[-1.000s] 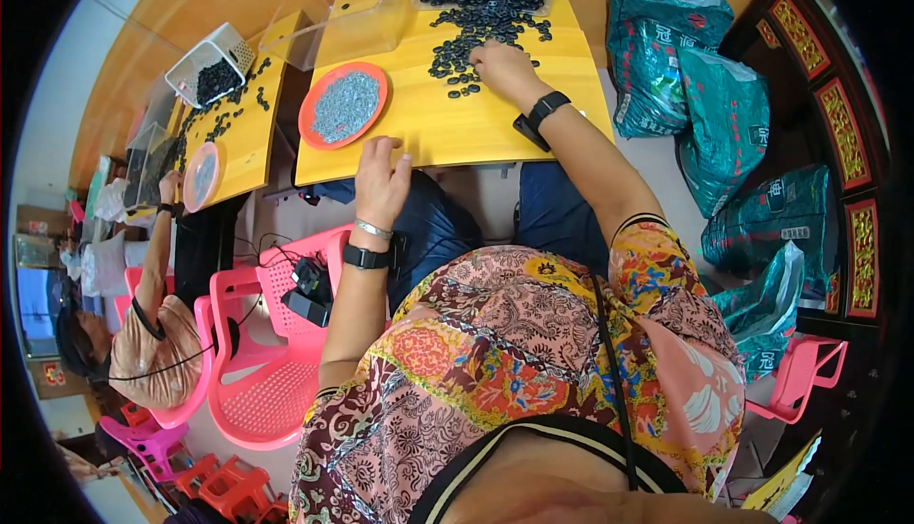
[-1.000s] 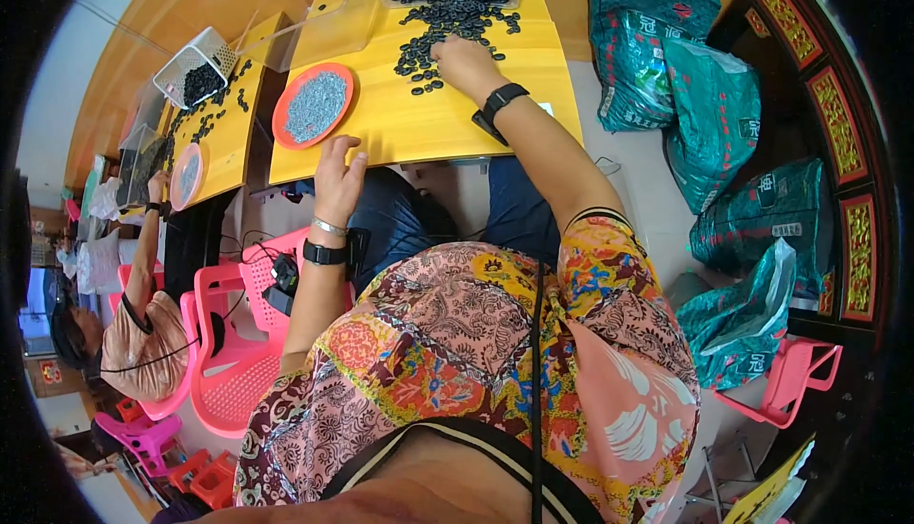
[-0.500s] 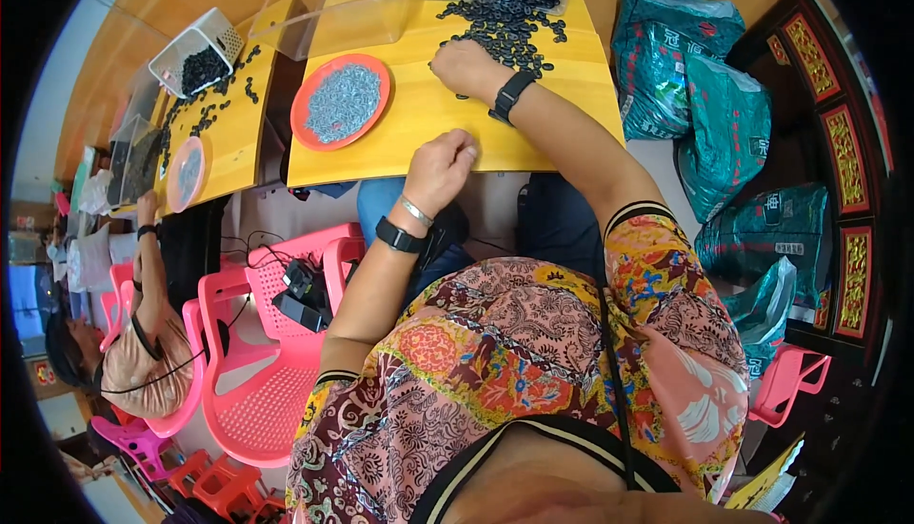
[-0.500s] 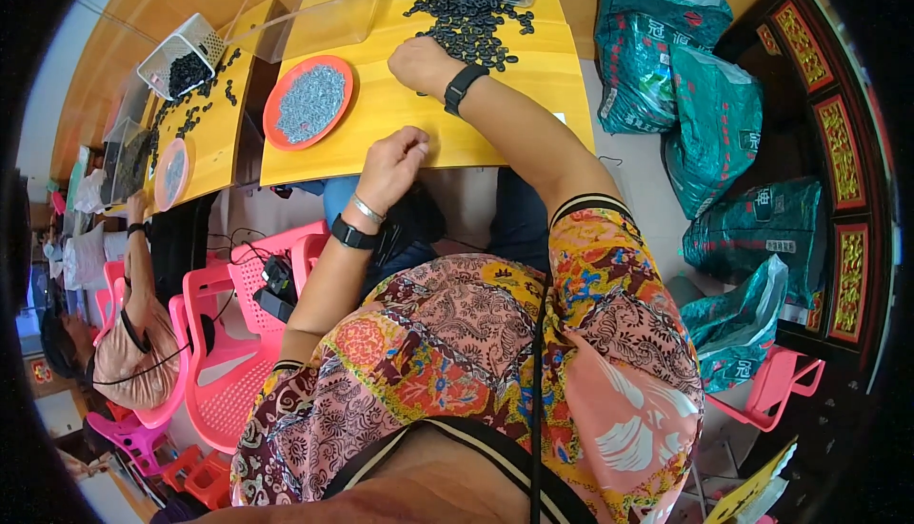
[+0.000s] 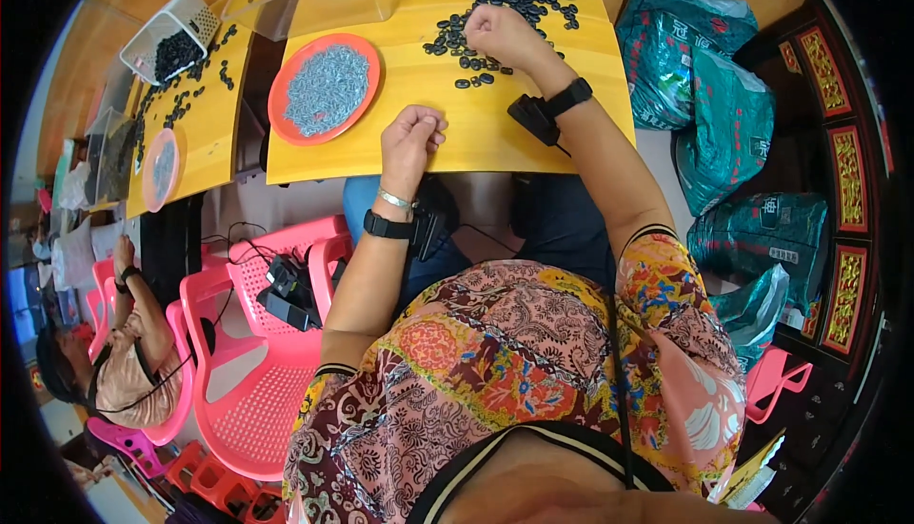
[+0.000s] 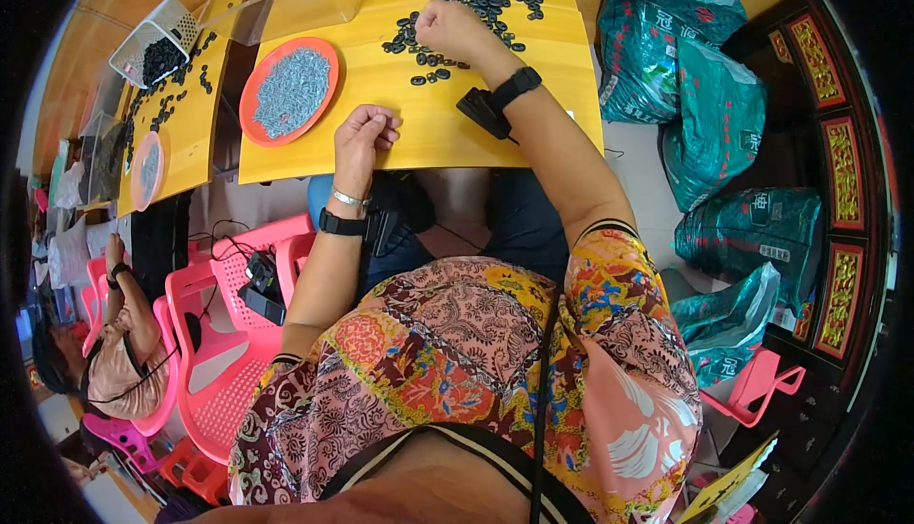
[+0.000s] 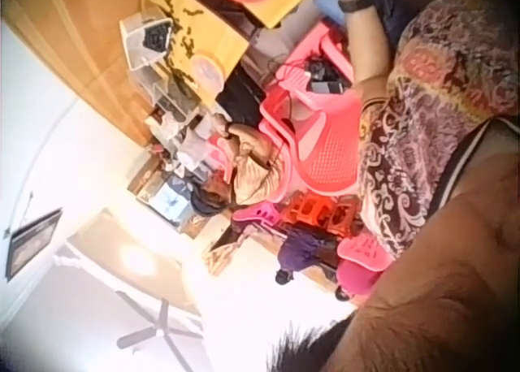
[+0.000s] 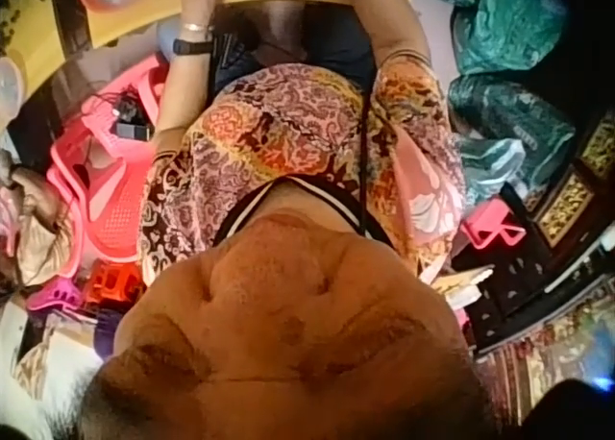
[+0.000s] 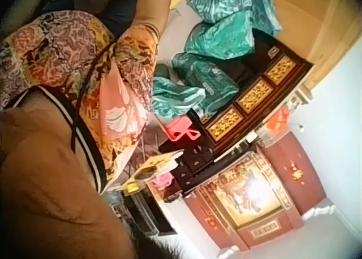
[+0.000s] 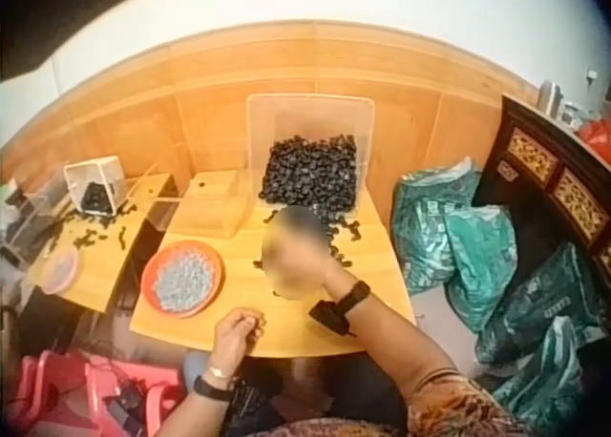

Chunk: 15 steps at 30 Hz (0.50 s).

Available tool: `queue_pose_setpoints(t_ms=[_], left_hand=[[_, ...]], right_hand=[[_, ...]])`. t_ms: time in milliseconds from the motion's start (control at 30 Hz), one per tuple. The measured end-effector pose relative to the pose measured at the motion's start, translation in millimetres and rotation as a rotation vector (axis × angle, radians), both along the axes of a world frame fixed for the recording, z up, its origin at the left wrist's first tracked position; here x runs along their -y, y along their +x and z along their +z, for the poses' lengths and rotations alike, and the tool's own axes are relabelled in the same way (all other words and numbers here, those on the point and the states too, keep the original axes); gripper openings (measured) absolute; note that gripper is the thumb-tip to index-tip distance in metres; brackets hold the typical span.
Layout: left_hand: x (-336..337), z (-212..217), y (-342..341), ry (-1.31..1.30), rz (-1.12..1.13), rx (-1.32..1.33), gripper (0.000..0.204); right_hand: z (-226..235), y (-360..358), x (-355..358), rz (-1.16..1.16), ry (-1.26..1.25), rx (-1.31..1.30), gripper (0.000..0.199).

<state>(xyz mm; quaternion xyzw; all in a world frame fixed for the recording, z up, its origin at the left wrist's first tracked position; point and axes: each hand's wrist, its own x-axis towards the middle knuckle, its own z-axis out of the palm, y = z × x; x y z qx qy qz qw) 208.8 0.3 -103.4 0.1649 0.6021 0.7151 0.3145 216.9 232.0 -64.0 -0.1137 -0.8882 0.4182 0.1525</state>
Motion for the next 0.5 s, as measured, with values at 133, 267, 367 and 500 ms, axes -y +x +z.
queue_pose_setpoints(t_ms=[133,267,367,500], left_hand=[[-0.1,-1.4,1.2,-0.001,0.013,-0.037,0.011],[-2.1,4.4,-6.4,-0.067,-0.007,-0.008,0.016],[-11.8,18.6,-11.3,-0.079,-0.081,0.043,0.016],[-25.8,7.8,-10.9,0.058,-0.087,0.112,0.014]], right_hand=[[-7.7,13.0,2.5,0.042,-0.253,0.038,0.011],[-7.0,27.8,24.8,0.158,-0.612,0.015,0.014],[-12.6,29.6,45.3,0.21,-0.689,-0.034,0.015],[-41.4,25.8,58.3,0.199,-0.57,-0.174,0.013]])
